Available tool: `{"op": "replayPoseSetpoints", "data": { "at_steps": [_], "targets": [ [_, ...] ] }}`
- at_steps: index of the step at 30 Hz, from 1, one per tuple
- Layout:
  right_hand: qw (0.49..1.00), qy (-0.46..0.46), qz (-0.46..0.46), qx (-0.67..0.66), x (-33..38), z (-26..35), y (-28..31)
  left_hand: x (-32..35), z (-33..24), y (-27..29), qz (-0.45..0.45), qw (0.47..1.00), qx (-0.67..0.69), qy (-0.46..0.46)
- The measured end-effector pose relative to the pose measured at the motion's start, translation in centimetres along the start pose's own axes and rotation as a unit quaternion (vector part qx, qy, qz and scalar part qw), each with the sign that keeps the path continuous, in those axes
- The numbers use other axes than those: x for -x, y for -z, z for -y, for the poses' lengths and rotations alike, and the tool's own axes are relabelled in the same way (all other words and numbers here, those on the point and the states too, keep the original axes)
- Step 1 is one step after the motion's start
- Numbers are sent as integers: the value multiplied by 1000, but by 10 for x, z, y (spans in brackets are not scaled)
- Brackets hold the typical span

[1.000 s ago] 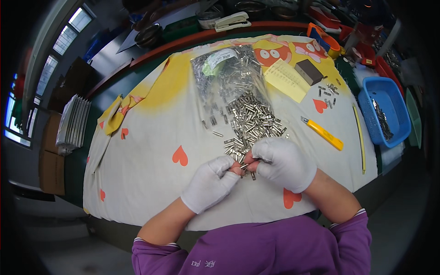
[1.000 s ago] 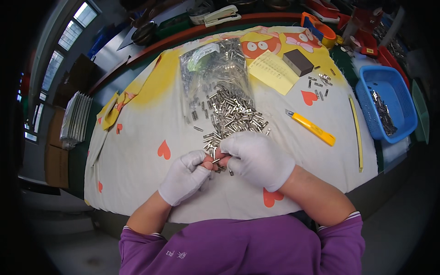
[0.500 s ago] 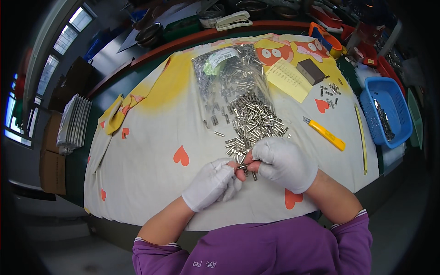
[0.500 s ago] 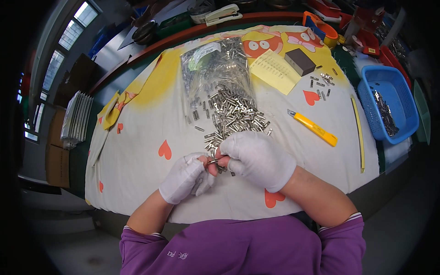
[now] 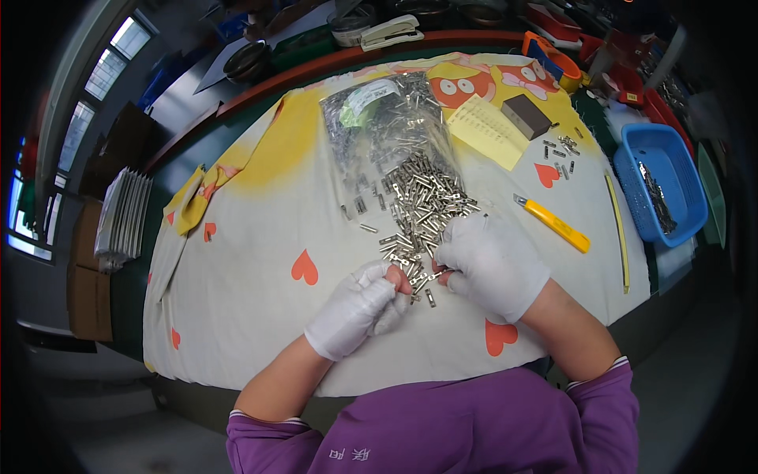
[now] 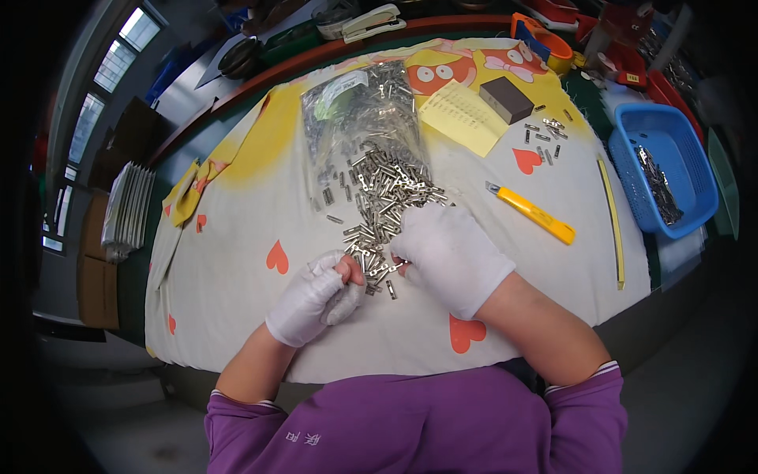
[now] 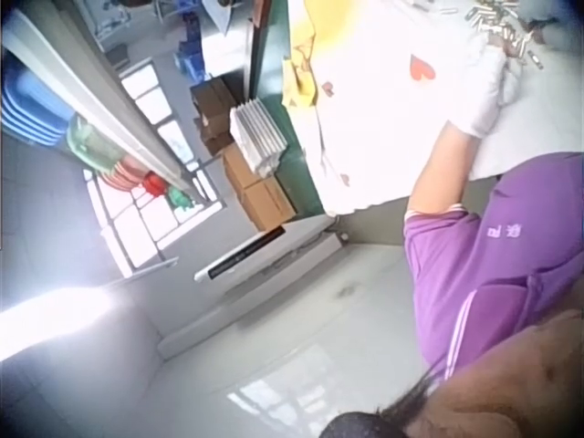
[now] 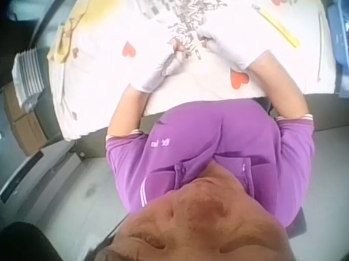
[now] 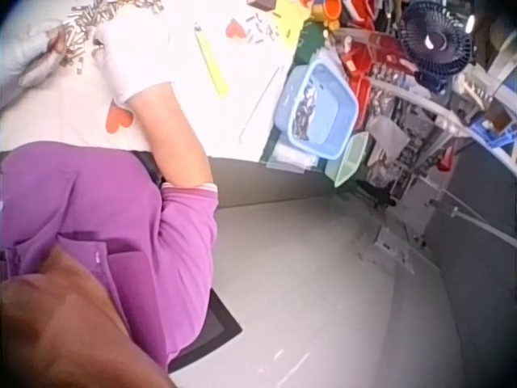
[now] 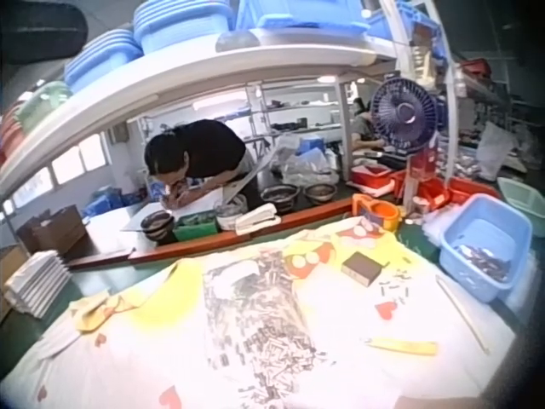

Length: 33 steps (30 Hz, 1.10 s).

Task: Sorting small metal components on a workbench into different groups or containers.

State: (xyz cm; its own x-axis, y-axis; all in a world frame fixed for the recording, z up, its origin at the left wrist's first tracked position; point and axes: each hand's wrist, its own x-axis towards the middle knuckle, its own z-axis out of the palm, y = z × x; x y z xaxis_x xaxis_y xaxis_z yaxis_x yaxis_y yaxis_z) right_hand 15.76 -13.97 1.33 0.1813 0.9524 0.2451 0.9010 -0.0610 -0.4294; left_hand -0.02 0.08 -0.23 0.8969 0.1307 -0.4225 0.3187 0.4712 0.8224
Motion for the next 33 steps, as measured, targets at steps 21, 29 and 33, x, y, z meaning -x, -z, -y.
{"op": "replayPoseSetpoints", "data": {
  "at_steps": [21, 29, 33],
  "targets": [
    [987, 87, -71, -115, -9, 5, -6, 4, -8, -3, 4, 995, -83, 47],
    [986, 88, -88, -107, -10, 6, -4, 7, -14, -4, 2, 995, -71, 75],
    [986, 98, -90, -98, -10, 4, -5, 7, -10, -2, -4, 995, -54, 78]
  ]
}}
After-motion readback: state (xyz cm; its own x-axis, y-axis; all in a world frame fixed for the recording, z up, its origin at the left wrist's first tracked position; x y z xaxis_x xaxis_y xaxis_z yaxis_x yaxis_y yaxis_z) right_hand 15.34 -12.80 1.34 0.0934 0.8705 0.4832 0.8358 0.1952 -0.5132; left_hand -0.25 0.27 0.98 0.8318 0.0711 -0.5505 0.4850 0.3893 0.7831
